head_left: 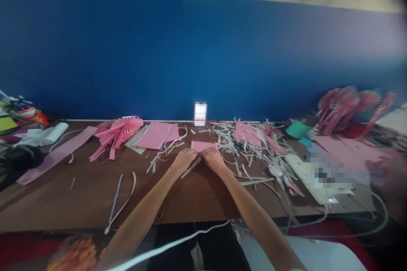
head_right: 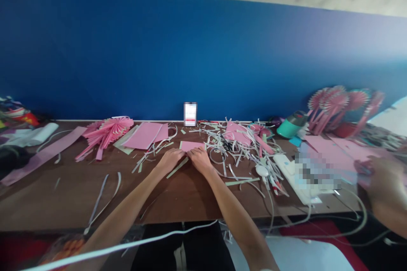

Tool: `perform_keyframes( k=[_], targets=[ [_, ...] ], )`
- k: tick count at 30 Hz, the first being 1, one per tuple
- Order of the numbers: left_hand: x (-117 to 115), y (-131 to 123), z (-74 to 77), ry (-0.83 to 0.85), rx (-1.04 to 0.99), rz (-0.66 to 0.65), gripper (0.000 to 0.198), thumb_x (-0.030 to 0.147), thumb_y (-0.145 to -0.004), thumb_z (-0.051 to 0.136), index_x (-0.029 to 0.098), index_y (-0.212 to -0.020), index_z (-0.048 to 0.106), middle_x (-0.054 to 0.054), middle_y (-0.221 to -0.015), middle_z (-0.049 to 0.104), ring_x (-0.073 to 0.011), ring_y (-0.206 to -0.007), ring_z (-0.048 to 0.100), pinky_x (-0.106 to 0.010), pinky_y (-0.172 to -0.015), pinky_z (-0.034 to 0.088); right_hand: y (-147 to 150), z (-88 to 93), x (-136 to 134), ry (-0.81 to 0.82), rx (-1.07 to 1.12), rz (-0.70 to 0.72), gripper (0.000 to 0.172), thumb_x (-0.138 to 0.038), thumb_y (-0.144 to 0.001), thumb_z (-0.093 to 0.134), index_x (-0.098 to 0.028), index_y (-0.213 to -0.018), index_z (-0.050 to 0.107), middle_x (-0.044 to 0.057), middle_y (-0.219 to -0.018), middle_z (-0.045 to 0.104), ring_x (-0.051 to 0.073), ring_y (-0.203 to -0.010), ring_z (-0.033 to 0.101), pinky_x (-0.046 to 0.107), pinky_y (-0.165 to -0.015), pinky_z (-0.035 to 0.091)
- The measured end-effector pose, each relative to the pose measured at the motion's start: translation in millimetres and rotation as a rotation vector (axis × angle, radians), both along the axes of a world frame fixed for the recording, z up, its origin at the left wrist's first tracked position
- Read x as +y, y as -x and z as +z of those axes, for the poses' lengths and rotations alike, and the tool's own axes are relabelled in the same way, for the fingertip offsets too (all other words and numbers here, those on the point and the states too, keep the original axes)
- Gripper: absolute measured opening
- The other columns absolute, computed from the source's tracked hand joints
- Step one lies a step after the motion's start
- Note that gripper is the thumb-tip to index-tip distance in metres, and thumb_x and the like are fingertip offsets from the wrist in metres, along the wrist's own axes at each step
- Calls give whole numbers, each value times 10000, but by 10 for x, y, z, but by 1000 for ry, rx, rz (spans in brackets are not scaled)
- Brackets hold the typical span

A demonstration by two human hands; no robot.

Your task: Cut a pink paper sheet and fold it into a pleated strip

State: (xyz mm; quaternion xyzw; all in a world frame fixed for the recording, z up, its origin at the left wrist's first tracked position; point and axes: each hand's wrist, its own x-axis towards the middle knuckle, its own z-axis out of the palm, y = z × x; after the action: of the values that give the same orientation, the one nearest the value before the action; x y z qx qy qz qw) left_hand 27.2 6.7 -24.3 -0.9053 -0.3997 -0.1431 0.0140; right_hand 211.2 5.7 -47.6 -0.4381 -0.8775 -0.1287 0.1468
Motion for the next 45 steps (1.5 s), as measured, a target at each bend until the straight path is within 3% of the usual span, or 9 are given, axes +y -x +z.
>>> perform_keyframes(
  k=[7, 13, 19, 25, 34, 39, 45],
  targets=[
    [52, 88, 5, 0, 12, 100, 169, 119, -853, 488, 167, -913, 639, -55, -860, 676, -177, -798, 604, -288, -779, 409, -61, 48, -3, 38, 18, -15, 212, -99, -871, 467, -171, -1028, 588, 75, -903, 640, 194, -907, 540, 308, -833, 312],
    [94, 136, -54, -62, -30, 67, 235, 76, -839, 473, 168, -967, 647, -67, -892, 683, -189, -843, 610, -328, -850, 399, -116, 66, -11, 68, 49, -17, 297, -65, -829, 474, -185, -1081, 577, 72, -941, 658, 191, -908, 562, 302, -830, 324],
    [89, 117, -66, -81, -59, -48, 405, 39, -827, 458, 196, -1183, 567, -63, -906, 685, -171, -831, 610, -325, -871, 396, -168, 22, -5, 71, 95, 0, 316, -64, -816, 473, -192, -1081, 589, 74, -966, 676, 183, -913, 588, 292, -844, 346],
    [81, 97, -54, -74, -102, -85, 174, 159, -880, 476, 164, -956, 632, -55, -893, 669, -177, -863, 597, -319, -862, 401, -167, 0, -8, 69, 119, 61, 371, -52, -788, 479, -193, -1113, 586, 71, -1018, 677, 175, -918, 599, 283, -843, 361],
    [114, 141, -85, -128, -96, 106, 235, 66, -825, 487, 171, -969, 640, -64, -890, 678, -192, -827, 601, -322, -811, 429, -197, 42, -5, 95, 118, -47, 468, -32, -758, 494, -199, -1192, 546, 85, -1062, 662, 190, -964, 595, 281, -884, 385],
    [117, 205, -46, -54, -140, 112, 254, 98, -835, 491, 196, -1017, 638, -53, -963, 679, -188, -882, 610, -292, -794, 450, -257, 44, 12, 120, 155, -66, 506, -3, -740, 473, -194, -1202, 549, 88, -1105, 645, 188, -978, 591, 272, -885, 415],
    [122, 222, -45, 50, -248, 25, 438, 22, -809, 435, 217, -1174, 578, -44, -1172, 625, -166, -1036, 586, -294, -897, 443, -296, -7, 39, 143, 201, -89, 526, 1, -754, 443, -195, -1233, 533, 87, -1145, 629, 189, -982, 594, 266, -828, 448]
  ],
)
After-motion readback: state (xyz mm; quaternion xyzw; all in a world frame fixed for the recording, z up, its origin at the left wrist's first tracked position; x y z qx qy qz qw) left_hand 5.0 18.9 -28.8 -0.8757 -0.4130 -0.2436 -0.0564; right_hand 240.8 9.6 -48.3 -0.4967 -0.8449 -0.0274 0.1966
